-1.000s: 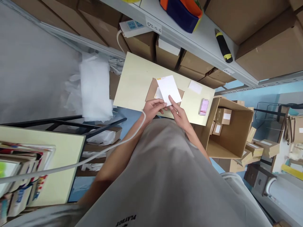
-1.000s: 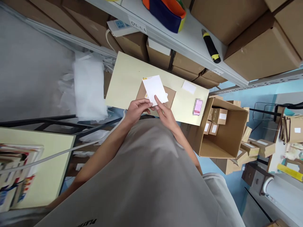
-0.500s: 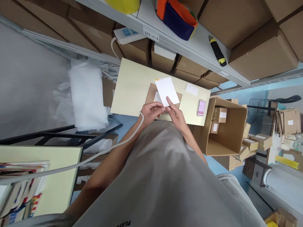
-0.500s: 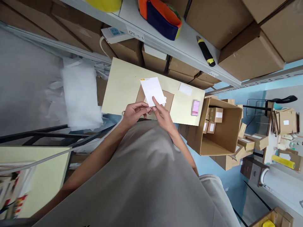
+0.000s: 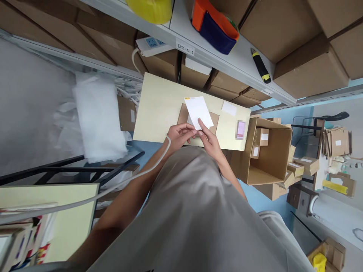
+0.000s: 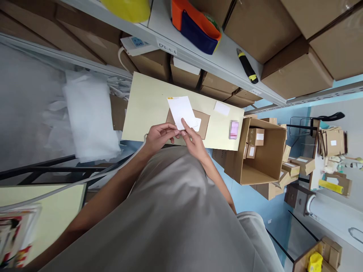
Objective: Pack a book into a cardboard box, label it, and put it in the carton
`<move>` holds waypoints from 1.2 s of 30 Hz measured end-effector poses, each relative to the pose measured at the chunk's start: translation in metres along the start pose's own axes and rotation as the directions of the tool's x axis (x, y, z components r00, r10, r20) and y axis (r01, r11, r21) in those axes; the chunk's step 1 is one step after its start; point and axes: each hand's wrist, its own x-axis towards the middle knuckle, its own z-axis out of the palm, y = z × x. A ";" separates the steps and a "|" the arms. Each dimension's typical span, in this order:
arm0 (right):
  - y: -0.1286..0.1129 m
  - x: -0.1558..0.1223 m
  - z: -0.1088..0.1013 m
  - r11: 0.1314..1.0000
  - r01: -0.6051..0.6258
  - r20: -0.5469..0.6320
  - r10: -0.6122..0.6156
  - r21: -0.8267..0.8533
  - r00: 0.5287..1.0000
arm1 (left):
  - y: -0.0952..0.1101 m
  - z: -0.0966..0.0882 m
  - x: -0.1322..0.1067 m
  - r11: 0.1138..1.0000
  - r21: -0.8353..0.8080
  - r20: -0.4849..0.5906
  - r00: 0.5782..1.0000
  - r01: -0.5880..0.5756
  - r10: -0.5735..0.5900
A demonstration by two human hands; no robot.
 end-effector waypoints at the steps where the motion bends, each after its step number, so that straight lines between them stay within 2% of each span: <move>1: 0.000 0.001 0.003 1.000 -0.009 0.003 0.009 0.012 1.000 | 0.000 -0.001 0.000 1.000 0.005 0.000 1.000 -0.002 0.002; 4: 0.001 0.003 0.013 0.997 -0.037 0.029 0.036 0.069 0.999 | 0.001 -0.006 0.001 1.000 0.013 -0.010 1.000 -0.024 0.025; 6: 0.001 0.003 0.018 0.990 -0.098 0.047 0.093 0.103 0.995 | 0.001 -0.009 0.000 0.999 0.016 -0.027 0.999 -0.041 0.042; 8: -0.001 0.001 0.021 0.980 -0.174 0.013 0.173 0.099 0.985 | 0.000 -0.013 -0.001 0.998 0.031 -0.041 0.998 -0.047 0.049; 10: -0.006 -0.001 0.021 0.977 -0.204 -0.075 0.208 0.061 0.975 | -0.002 -0.016 -0.002 0.997 0.057 -0.049 0.998 -0.044 0.047; 13: -0.015 -0.002 0.021 0.989 -0.148 -0.192 0.146 0.004 0.970 | -0.004 -0.021 -0.004 0.994 0.100 -0.054 0.998 -0.036 0.042; 17: -0.021 0.003 0.028 0.994 -0.110 -0.239 0.103 -0.017 0.966 | -0.002 -0.027 -0.007 0.983 0.167 -0.019 0.997 -0.076 0.080; 21: -0.018 0.007 0.035 0.992 -0.128 -0.239 0.120 -0.019 0.964 | 0.001 -0.032 -0.007 0.961 0.228 0.044 0.987 -0.157 0.151; 26: -0.016 0.010 0.040 0.985 -0.172 -0.180 0.166 -0.022 0.970 | -0.001 -0.041 -0.006 0.957 0.242 0.076 0.986 -0.160 0.146; 30: -0.015 0.011 0.044 0.979 -0.200 -0.176 0.192 -0.030 0.965 | -0.001 -0.051 -0.007 0.941 0.275 0.132 0.977 -0.200 0.169; 36: -0.012 0.013 0.052 0.975 -0.217 -0.207 0.204 -0.040 0.957 | -0.008 -0.062 -0.006 0.924 0.313 0.089 0.975 -0.219 0.201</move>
